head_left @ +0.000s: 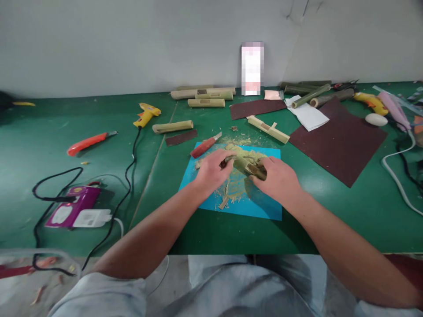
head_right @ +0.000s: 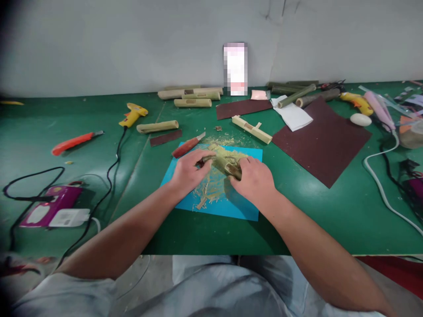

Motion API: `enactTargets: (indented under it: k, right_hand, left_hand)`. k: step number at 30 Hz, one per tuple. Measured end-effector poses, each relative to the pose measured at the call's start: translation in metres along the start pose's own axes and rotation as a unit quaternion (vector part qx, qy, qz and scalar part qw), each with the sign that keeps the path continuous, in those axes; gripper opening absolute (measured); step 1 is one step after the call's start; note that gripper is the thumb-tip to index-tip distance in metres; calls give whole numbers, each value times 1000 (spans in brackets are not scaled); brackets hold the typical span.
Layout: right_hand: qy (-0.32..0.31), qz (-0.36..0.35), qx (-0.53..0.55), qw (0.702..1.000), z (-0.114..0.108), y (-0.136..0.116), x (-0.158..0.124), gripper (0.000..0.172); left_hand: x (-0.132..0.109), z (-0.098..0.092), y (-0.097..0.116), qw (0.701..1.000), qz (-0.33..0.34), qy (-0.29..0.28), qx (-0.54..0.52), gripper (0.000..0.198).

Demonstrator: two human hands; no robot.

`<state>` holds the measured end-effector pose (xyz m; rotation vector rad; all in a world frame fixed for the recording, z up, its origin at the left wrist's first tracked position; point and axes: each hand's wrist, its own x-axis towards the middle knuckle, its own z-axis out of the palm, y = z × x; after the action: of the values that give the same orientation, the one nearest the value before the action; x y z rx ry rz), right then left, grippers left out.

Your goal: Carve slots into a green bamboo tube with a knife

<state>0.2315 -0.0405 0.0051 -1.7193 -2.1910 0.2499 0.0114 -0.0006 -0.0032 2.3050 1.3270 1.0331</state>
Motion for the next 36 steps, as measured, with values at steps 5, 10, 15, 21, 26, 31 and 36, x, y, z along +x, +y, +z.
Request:
enactTargets:
  k: [5,10,15,21,26,31,36]
  right_hand:
    - [-12,-5,-13,1000,-1,3,-3,21]
    - [-11,-8,2,1000,3,-4,-3,20]
    - [-20,0,5,1000,4,-6,-4,20]
    - [62,-36,34,997,4,-2,-1,15]
    - [146,-56,79,985,3,0,0,20]
    - [128,-27,107,986,1,-3,-1,23]
    - [97,5,125,987,-1,-5,0,24]
  left_hand:
    - [0,0,0,1000,13,6,-6,25]
    - [1,2,-2,1000,-6,-3,-11,26]
    - [1,1,-1,1000,-3,-3,-10,25]
    - [-2,-7,5,985,53,161,3,27]
    - [-5,-10,3,965,104,240,7,32]
    - [-6,-9,6,977,70,202,5,28]
    - [-5,-9,7,979,57,193,21,24]
